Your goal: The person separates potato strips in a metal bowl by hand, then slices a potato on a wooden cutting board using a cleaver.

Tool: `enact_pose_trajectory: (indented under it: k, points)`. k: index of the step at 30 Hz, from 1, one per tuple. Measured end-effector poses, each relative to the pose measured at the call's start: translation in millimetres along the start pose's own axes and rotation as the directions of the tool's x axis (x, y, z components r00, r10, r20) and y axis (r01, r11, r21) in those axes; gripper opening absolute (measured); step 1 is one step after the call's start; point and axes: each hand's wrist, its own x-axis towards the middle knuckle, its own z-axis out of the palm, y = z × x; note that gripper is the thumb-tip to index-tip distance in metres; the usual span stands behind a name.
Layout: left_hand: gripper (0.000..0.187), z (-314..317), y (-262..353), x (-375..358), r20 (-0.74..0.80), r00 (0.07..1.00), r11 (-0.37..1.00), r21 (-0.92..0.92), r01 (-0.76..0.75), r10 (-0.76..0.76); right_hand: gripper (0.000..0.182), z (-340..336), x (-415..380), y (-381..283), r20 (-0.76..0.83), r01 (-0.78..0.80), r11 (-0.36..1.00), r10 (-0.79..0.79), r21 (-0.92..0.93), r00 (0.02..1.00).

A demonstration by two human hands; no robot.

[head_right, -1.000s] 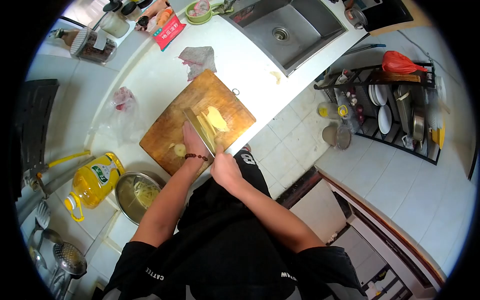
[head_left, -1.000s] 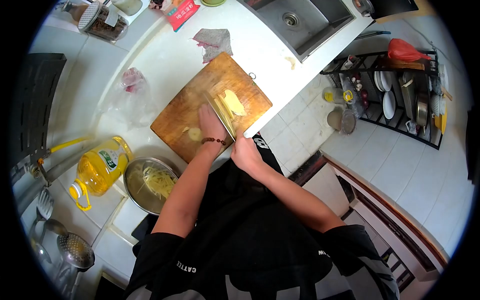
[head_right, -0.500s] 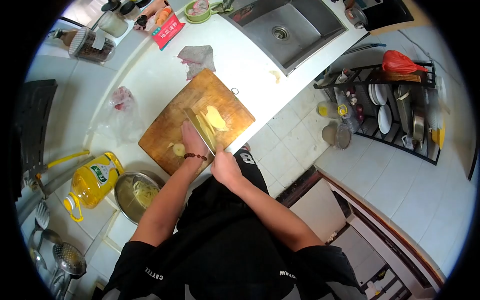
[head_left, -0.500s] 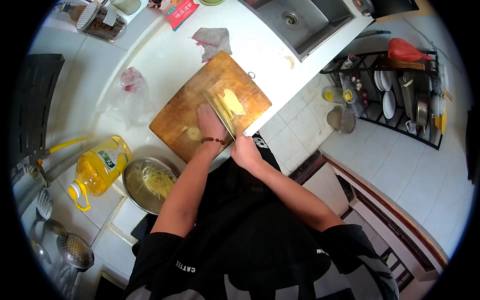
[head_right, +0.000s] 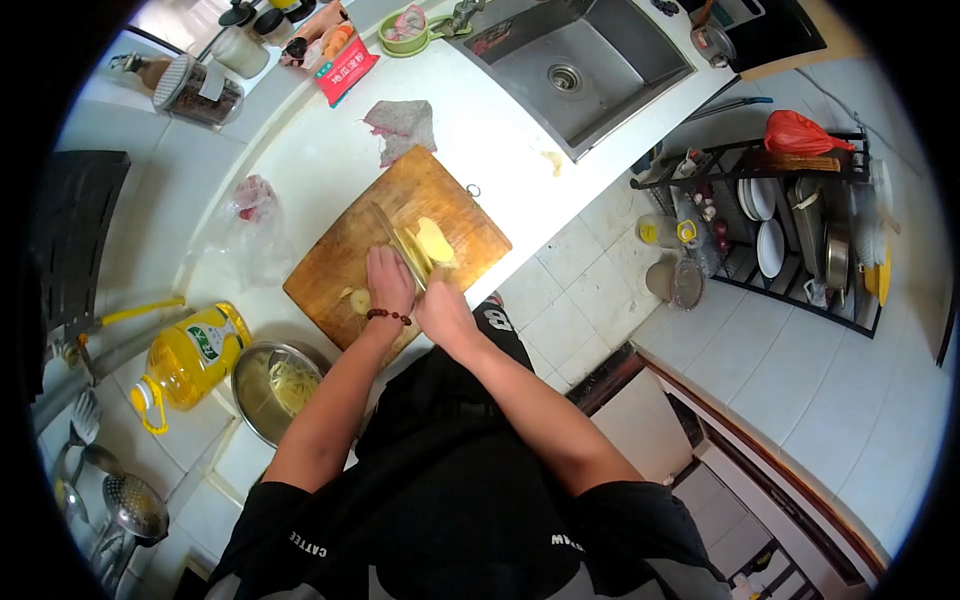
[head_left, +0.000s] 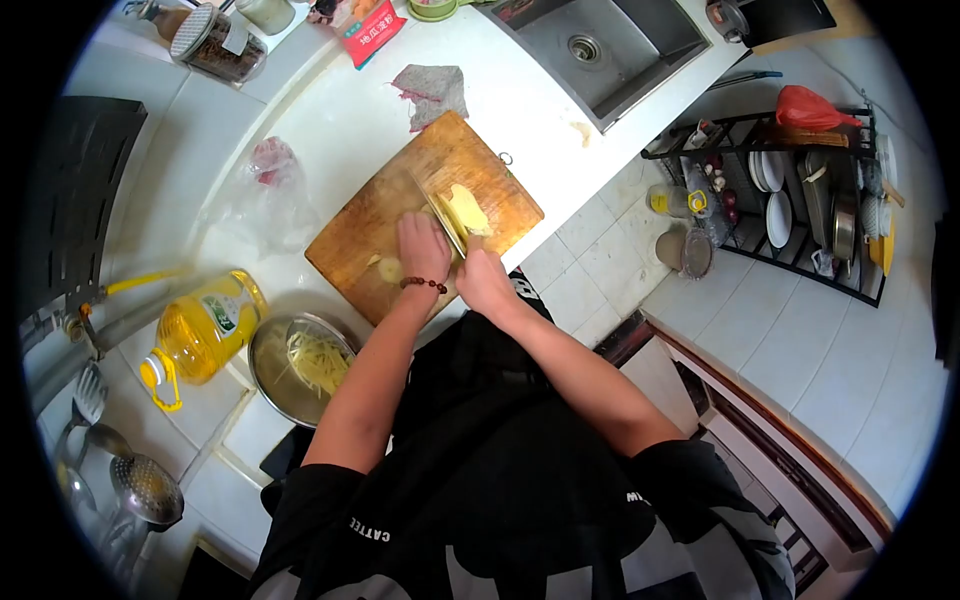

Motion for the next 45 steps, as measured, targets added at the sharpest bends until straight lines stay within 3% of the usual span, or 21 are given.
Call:
enact_pose_trajectory:
  k: [8, 11, 17, 20, 22, 23, 26, 28, 31, 38, 40, 45]
  points:
    - [0.019, 1.9, -1.6, -1.6, 0.025, 1.0, 1.0, 0.009, 0.001, -0.001, 0.038, -17.8, -36.3, -20.6, 0.091, -0.077, 0.997, 0.08, -0.031, 0.993]
    - [0.024, -1.5, 1.1, -0.6, 0.077, 0.997, 1.0, 0.005, 0.004, -0.004, 0.025, -17.7, -42.8, -21.3, 0.084, -0.094, 0.995, 0.097, -0.036, 0.992]
    - [0.027, -8.4, 12.5, 2.2, 0.083, 0.987, 0.979, -0.136, 0.149, -0.138, 0.024, -25.5, -51.7, -32.2, 0.124, -0.148, 0.988, 0.151, -0.035, 0.981]
    - [0.027, -3.6, 10.5, 3.3, 0.109, 0.947, 0.888, -0.33, 0.32, -0.301, 0.022, -26.8, -52.5, -34.6, 0.134, -0.162, 0.986, 0.166, -0.042, 0.977]
    - [0.026, -10.4, 14.1, 4.1, 0.11, 0.98, 0.98, -0.087, 0.178, -0.168, 0.021, -22.5, -50.0, -32.4, 0.131, -0.149, 0.987, 0.156, -0.063, 0.979]
    - [0.026, -11.5, 16.3, 6.3, 0.109, 0.979, 0.98, -0.086, 0.181, -0.171, 0.021, -20.4, -48.3, -31.3, 0.133, -0.148, 0.987, 0.156, -0.064, 0.979]
    - [0.027, -11.5, 21.2, 6.4, 0.145, 0.916, 0.858, -0.322, 0.4, -0.373, 0.02, -15.7, -45.4, -27.3, 0.127, -0.144, 0.986, 0.154, -0.078, 0.98]
    - [0.026, -12.4, 19.8, 4.6, 0.097, 0.975, 0.968, -0.134, 0.213, -0.201, 0.019, -10.3, -41.9, -21.6, 0.086, -0.096, 0.994, 0.101, -0.061, 0.991]
    - [0.024, -5.9, 11.1, 3.7, 0.112, 0.983, 0.989, -0.022, 0.147, -0.144, 0.02, -4.3, -26.7, -16.0, 0.057, -0.026, 0.998, 0.029, -0.057, 0.998]
    - [0.023, 8.4, -5.9, 0.1, 0.111, 0.988, 0.991, 0.083, 0.102, -0.111, 0.019, -5.2, -41.7, -13.9, 0.049, -0.088, 0.996, 0.09, -0.029, 0.995]
    - [0.022, 8.4, -4.2, -1.4, 0.101, 0.994, 0.99, 0.14, 0.015, -0.03, 0.026, -7.0, -50.0, -3.0, 0.099, -0.076, 0.995, 0.082, -0.062, 0.992]
    - [0.021, 2.2, 2.7, 1.7, 0.102, 0.99, 0.994, 0.039, 0.098, -0.102, 0.022, 2.4, -16.2, -2.4, 0.055, -0.001, 1.0, 0.003, -0.026, 0.998]
